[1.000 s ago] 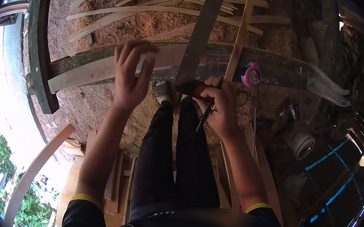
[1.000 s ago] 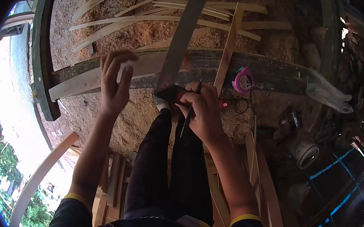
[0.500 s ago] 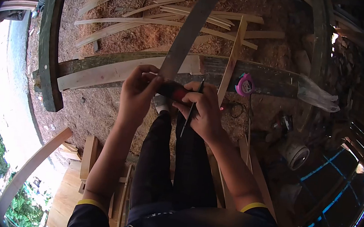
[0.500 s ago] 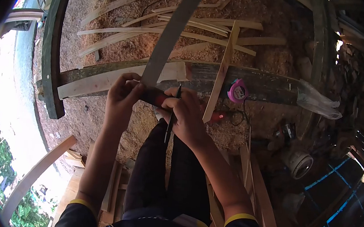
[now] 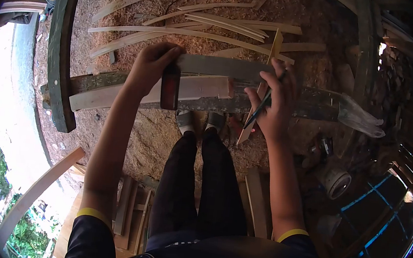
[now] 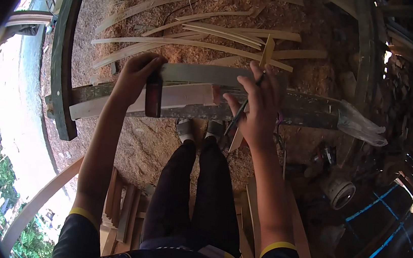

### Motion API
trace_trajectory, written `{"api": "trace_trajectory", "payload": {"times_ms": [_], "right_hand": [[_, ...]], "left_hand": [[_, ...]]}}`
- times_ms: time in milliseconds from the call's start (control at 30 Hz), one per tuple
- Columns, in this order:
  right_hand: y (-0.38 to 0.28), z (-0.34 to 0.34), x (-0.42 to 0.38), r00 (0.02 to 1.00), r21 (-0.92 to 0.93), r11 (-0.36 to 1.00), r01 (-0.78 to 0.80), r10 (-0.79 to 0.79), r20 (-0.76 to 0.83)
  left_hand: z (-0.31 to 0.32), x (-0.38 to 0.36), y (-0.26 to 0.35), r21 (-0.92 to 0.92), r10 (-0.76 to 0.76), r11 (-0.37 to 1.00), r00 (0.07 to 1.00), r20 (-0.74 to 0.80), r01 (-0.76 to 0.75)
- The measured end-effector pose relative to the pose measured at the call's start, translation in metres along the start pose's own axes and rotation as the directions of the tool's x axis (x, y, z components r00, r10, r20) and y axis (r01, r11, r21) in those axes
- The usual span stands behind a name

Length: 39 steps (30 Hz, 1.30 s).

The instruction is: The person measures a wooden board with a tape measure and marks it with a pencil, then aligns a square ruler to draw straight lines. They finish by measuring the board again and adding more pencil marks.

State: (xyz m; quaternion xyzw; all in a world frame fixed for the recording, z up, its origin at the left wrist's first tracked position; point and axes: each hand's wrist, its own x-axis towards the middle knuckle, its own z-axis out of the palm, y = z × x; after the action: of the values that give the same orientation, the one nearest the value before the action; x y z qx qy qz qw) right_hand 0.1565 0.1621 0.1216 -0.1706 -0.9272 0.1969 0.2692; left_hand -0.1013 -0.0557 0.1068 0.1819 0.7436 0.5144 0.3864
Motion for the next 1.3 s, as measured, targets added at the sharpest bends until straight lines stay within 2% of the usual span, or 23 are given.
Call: {"api": "trace_trajectory", "payload": {"times_ms": [67,133,167,233,367,433,467,500,533,567,633,667,733,800,867,900,967,1033,1100,1167,1200,1267,1300], "right_hand": [[0.002,0.007,-0.003,0.999,-0.037,0.999,-0.016,0.018,0.040],[-0.001,0.012,-0.006,0.981,-0.184,0.971,-0.152,0.171,0.089],[-0.004,0.011,-0.006,0.980,-0.185,0.970,-0.160,0.178,0.087],[-0.012,0.004,-0.009,0.883,-0.142,0.909,-0.391,0.414,0.221],[-0.015,-0.005,-0.028,0.849,-0.105,0.884,-0.456,0.468,0.245],[-0.018,-0.013,-0.033,0.735,-0.166,0.841,-0.515,0.533,0.420],[-0.020,-0.018,-0.026,0.733,-0.166,0.839,-0.518,0.535,0.421],[-0.025,-0.026,-0.015,0.574,-0.215,0.787,-0.578,0.579,0.579],[-0.027,-0.030,-0.011,0.384,-0.278,0.732,-0.621,0.594,0.707],[-0.028,-0.027,-0.017,0.377,-0.281,0.729,-0.624,0.596,0.709],[-0.029,-0.017,-0.036,0.593,0.012,0.786,-0.619,0.457,0.663],[-0.031,-0.012,-0.044,0.591,0.011,0.786,-0.619,0.456,0.666],[-0.038,-0.003,-0.063,0.542,0.126,0.615,-0.779,0.557,0.629],[-0.048,0.002,-0.087,0.544,0.138,0.597,-0.790,0.581,0.606],[-0.062,0.007,-0.112,0.565,0.237,0.532,-0.813,0.622,0.541],[-0.069,0.013,-0.126,0.566,0.235,0.534,-0.812,0.621,0.542],[-0.081,0.022,-0.141,0.517,0.347,0.385,-0.855,0.691,0.506],[-0.089,0.026,-0.145,0.547,0.345,0.426,-0.836,0.688,0.477],[-0.094,0.029,-0.145,0.501,0.337,0.374,-0.864,0.696,0.514],[-0.097,0.035,-0.148,0.531,0.347,0.404,-0.846,0.695,0.486],[-0.100,0.037,-0.149,0.526,0.356,0.392,-0.848,0.705,0.476],[-0.103,0.037,-0.150,0.518,0.362,0.379,-0.852,0.713,0.473],[-0.102,0.036,-0.151,0.490,0.345,0.355,-0.869,0.709,0.507]], "left_hand": [[0.014,0.018,-0.001,-0.041,-0.087,0.995,0.996,0.005,0.087],[0.022,0.033,-0.004,0.023,-0.060,0.998,0.997,0.040,0.059],[0.025,0.040,-0.004,0.079,-0.030,0.997,0.997,0.070,0.025],[0.027,0.052,-0.001,0.084,-0.052,0.996,0.992,0.113,0.042],[0.025,0.075,-0.007,0.115,-0.072,0.992,0.970,0.234,0.046],[0.026,0.081,-0.007,0.142,-0.108,0.987,0.960,0.259,0.073],[0.027,0.083,-0.007,0.167,-0.143,0.981,0.949,0.282,0.099],[0.028,0.087,-0.011,0.168,-0.147,0.981,0.947,0.284,0.102],[0.030,0.091,-0.016,0.184,-0.098,0.982,0.950,0.296,0.045],[0.033,0.092,-0.016,0.198,-0.051,0.980,0.950,0.308,-0.012],[0.038,0.097,-0.016,0.229,-0.103,0.973,0.946,0.306,0.032],[0.041,0.099,-0.011,0.262,-0.148,0.963,0.942,0.300,0.068],[0.050,0.097,-0.004,0.293,-0.127,0.956,0.941,0.312,0.032],[0.053,0.096,-0.008,0.322,-0.104,0.947,0.940,0.325,-0.007],[0.054,0.096,-0.015,0.411,-0.020,0.898,0.920,0.392,-0.156],[0.051,0.091,-0.012,0.409,-0.019,0.899,0.920,0.391,-0.155],[0.042,0.078,-0.007,0.481,-0.114,0.868,0.891,0.438,-0.126],[0.041,0.062,-0.003,0.475,-0.096,0.873,0.917,0.388,-0.109],[0.036,0.045,-0.012,0.473,-0.090,0.877,0.940,0.331,-0.083],[0.037,0.029,-0.028,0.314,0.212,0.905,0.944,0.252,-0.287],[0.039,0.022,-0.032,0.314,0.207,0.907,0.946,0.251,-0.281],[0.043,0.009,-0.040,0.442,0.425,0.784,0.896,0.131,-0.436],[0.042,0.005,-0.042,0.442,0.421,0.787,0.898,0.128,-0.431]]}}
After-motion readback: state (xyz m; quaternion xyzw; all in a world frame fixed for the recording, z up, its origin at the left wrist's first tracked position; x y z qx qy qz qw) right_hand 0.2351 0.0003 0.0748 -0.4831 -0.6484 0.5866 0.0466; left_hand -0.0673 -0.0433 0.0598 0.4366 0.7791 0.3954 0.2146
